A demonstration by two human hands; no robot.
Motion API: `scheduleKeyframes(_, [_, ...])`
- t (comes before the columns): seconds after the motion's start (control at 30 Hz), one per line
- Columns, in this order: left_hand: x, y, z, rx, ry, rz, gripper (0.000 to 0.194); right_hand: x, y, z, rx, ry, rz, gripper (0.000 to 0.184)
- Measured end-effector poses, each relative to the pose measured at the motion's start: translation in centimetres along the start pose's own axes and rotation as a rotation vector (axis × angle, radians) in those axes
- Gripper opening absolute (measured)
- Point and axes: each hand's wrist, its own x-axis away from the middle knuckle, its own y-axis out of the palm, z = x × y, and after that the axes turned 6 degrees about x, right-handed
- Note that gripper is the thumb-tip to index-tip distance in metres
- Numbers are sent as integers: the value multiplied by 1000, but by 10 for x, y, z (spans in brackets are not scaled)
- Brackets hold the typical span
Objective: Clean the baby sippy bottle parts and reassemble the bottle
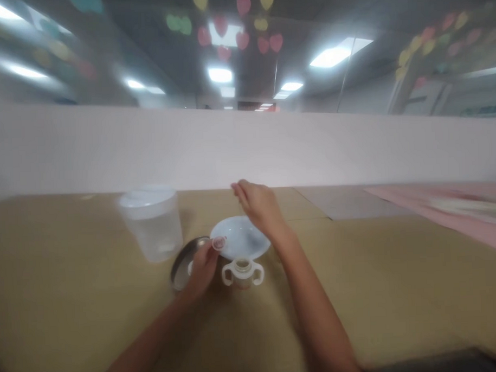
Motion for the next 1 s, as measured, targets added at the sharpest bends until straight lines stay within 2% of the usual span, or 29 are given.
scheduleKeyframes(0.1, [1,0,-1,-22,19,-11,33,10,-6,-33,-101,-89,-43,41])
scheduleKeyframes(0.2, [1,0,-3,-29,30,-31,32,20,-3,-46,-157,-135,-103,39])
scheduleKeyframes(0.53, [4,0,7,217,-71,-89,32,24,3,-44,-191,-159,-234,35])
scheduleKeyframes(0.73, [3,-2,3,238,-87,-86,32,24,2,-42,-217,-142,-243,35])
scheduleKeyframes(1.0, [4,1,-3,270,-75,-54,33,25,-3,-43,-263,-103,-327,35])
